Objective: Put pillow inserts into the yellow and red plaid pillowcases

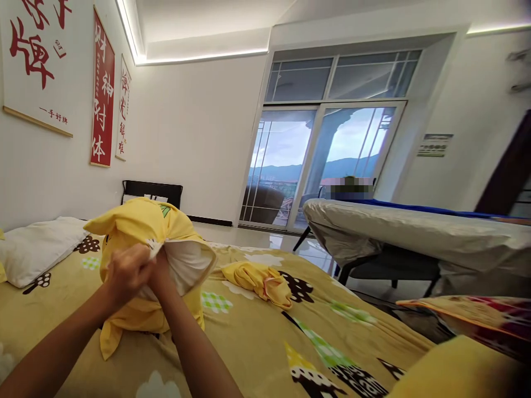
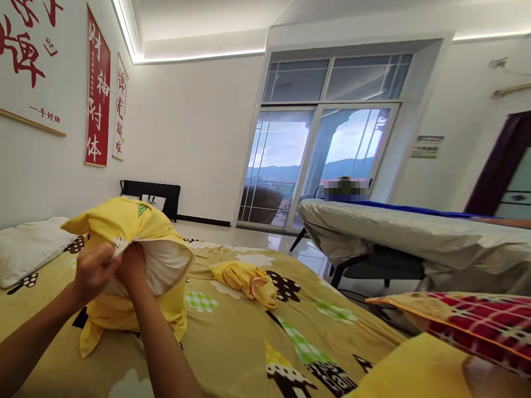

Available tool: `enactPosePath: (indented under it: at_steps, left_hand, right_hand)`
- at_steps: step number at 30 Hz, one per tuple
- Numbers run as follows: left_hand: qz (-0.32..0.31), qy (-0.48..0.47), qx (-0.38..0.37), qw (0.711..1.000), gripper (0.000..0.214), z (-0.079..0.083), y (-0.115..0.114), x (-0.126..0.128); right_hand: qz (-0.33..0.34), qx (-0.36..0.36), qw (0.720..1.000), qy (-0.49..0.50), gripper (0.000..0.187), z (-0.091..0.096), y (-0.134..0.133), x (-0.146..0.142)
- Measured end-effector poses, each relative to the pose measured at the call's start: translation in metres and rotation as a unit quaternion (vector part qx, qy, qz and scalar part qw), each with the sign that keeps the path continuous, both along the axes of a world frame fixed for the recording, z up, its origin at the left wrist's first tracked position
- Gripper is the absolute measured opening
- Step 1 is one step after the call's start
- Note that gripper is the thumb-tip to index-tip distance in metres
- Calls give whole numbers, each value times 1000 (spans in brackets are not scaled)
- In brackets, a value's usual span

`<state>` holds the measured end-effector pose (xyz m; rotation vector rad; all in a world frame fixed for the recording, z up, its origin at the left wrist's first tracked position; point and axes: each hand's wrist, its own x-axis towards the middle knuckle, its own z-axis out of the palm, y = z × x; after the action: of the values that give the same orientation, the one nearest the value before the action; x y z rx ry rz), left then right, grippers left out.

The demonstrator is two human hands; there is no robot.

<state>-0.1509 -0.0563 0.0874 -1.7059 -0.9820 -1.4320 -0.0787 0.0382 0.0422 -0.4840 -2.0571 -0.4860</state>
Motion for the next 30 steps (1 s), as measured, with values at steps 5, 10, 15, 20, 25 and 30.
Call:
enactPosePath:
  at_steps: [5,10,15,20,25,30]
  left_hand:
    - [28,-155,-70,985,23,2,13,-57]
    - [28,-171,-22,985,28,-22,12,-65]
    - [9,-102,-21,994,32,-31,15,-40]
    - [30,-126,-14,991,37,23,-16,-36]
    - [155,-190,-34,969,24,34,-51,-67]
    - [233,-144,-378,884,15,-67,-39,-102]
  right_hand:
    - [156,-5,984,-81,35,9,-36,68]
    - [46,-154,955,251,63,31,-7,137]
    - [28,-368,926,85,33,33,25,124]
    - [-125,-232,934,242,23,88,0,106]
    - [-197,19,961,194,26,159,-43,82]
    - [-89,-77,990,-82,24,111,-37,46]
